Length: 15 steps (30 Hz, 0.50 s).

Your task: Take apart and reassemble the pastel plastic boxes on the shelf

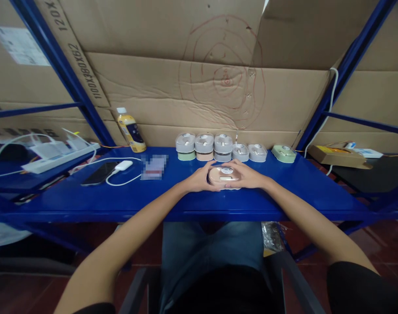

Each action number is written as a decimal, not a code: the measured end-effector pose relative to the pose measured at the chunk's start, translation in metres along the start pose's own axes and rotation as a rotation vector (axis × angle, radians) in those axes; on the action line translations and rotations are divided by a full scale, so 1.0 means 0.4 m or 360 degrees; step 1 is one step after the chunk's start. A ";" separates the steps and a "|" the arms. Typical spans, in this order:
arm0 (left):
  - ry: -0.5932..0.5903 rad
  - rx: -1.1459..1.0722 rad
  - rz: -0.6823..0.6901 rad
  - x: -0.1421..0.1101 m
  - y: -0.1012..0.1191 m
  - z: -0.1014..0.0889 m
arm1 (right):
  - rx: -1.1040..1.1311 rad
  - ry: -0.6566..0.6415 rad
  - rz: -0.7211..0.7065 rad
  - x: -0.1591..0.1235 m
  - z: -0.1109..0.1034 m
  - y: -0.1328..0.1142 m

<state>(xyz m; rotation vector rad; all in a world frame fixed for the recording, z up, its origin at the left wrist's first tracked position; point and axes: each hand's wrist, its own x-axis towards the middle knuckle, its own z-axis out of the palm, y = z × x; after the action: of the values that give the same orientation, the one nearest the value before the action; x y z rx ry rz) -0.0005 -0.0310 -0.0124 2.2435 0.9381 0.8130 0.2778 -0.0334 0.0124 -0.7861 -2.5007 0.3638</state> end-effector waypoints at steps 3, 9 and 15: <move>-0.0009 0.0050 0.0019 -0.001 0.004 -0.005 | 0.0028 -0.0002 -0.0012 -0.004 0.002 0.008; -0.0022 0.0125 0.0036 0.001 -0.003 -0.007 | 0.0023 -0.0036 0.0059 -0.004 0.006 0.008; -0.0022 0.0031 0.0022 -0.001 -0.012 -0.001 | -0.0201 -0.0035 0.0322 -0.059 -0.028 -0.050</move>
<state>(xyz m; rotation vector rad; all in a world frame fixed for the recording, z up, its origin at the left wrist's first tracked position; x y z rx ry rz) -0.0030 -0.0285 -0.0156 2.2720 0.9291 0.7962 0.2913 -0.0621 0.0209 -1.0958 -2.4901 0.2863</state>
